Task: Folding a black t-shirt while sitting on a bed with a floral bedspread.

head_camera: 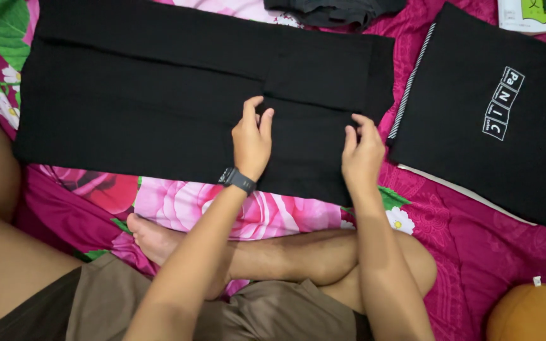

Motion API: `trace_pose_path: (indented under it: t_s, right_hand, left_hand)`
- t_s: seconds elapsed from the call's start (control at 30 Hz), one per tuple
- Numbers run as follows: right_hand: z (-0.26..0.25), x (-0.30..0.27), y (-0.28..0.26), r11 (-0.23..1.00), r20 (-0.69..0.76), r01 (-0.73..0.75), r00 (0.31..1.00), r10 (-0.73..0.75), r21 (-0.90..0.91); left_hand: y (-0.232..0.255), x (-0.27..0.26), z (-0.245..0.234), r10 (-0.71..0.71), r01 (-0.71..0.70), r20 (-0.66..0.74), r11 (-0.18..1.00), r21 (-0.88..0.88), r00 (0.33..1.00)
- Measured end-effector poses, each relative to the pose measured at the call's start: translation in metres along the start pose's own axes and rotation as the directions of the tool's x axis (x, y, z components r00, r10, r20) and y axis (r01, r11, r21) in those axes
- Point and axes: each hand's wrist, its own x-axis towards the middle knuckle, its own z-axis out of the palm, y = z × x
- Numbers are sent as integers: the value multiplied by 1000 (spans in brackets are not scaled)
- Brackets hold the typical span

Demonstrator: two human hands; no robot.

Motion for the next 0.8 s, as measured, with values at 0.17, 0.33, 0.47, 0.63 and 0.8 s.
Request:
trace_pose_path:
  t_s: [0.17,0.33,0.47,0.63,0.8]
  right_hand:
    - [-9,-8,-30,984,-32,78,996,-84,-163]
    - [22,-28,-33,887,73,355,934,-349,-297]
    - [39,-33,-18,782,397,487,855,-334,-390]
    - [26,-33,-17,830,356,413,891,-282,-376]
    - [21,-30,-12,791,301,341,931,-208,-508]
  left_hand:
    - [44,-11,-25,144,-128,-128,984,122,981]
    - [46,-34,-16,412,-537,353,728,427,840]
    - [-2,-50,5,494,-609,366,709,356,789]
    - [12,-42,-20,471,-607,416,734,303,778]
    - [7,-37,-30,501,-647,450,714,268,739]
